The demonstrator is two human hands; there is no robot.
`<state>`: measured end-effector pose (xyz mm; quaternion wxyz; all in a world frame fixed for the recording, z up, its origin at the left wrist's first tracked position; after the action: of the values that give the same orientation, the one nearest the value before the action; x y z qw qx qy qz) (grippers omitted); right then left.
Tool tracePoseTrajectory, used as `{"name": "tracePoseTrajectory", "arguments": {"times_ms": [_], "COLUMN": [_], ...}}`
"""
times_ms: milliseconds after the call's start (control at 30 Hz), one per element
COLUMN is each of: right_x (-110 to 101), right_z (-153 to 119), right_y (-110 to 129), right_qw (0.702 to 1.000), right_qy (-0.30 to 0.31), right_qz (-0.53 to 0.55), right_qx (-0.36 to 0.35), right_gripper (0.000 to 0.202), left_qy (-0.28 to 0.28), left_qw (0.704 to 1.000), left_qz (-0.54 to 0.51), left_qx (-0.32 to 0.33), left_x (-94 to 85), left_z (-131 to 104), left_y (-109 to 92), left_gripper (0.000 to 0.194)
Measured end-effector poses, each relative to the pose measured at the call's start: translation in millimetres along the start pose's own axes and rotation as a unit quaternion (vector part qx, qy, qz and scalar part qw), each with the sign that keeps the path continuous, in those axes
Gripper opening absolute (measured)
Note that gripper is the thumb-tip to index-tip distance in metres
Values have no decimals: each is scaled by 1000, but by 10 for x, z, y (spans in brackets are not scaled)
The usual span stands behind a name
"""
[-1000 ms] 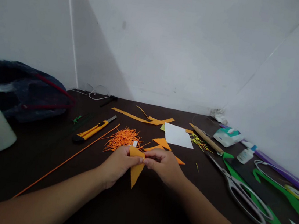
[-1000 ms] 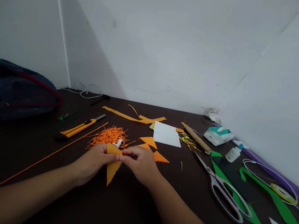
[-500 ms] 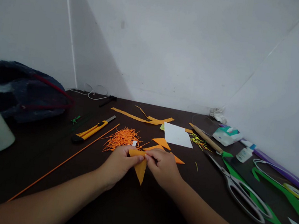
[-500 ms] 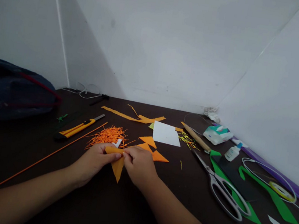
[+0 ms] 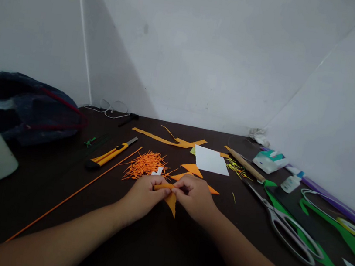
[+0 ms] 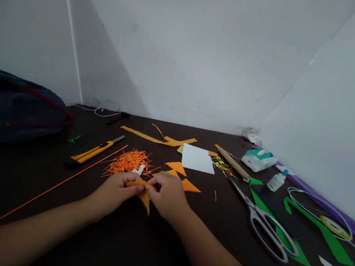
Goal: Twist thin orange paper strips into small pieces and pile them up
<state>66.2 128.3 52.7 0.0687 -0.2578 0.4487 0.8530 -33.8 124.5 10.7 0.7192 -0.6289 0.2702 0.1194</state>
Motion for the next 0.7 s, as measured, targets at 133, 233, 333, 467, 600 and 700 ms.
{"name": "tracePoseTrajectory", "arguments": {"times_ms": [133, 233, 333, 467, 600, 700], "right_x": [28, 64, 89, 87, 25, -93], "right_z": [-6, -22, -31, -31, -19, -13], "right_y": [-82, -134, -122, -63, -88, -175], "right_qw": [999, 997, 997, 998, 997, 996], "right_qy": [19, 33, 44, 49, 39, 16], "right_qz": [18, 30, 32, 35, 56, 43], "right_qx": [39, 56, 47, 29, 46, 80], "right_gripper": [8, 6, 5, 3, 3, 3], "left_qy": [21, 17, 9, 17, -12, -45], "left_qw": [999, 999, 999, 1000, 999, 992], "left_qz": [24, 36, 40, 5, -47, -113], "left_qx": [13, 22, 23, 20, 2, -20], "left_x": [26, 19, 8, 20, -56, -125], "left_z": [-10, -11, 2, 16, 0, -19], "left_y": [-44, -72, -61, -36, -41, -21], "left_gripper": [18, 20, 22, 23, 19, 20]}}
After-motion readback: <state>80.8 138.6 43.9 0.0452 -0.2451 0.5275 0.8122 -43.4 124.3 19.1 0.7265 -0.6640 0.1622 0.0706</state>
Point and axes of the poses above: each hand's wrist, its own z-axis towards the middle knuckle, its own x-axis out of the palm, y = z × x, the point moved 10 cm from there along z, towards the middle knuckle, and after that the axes turned 12 degrees about z, right-handed, at the moved point
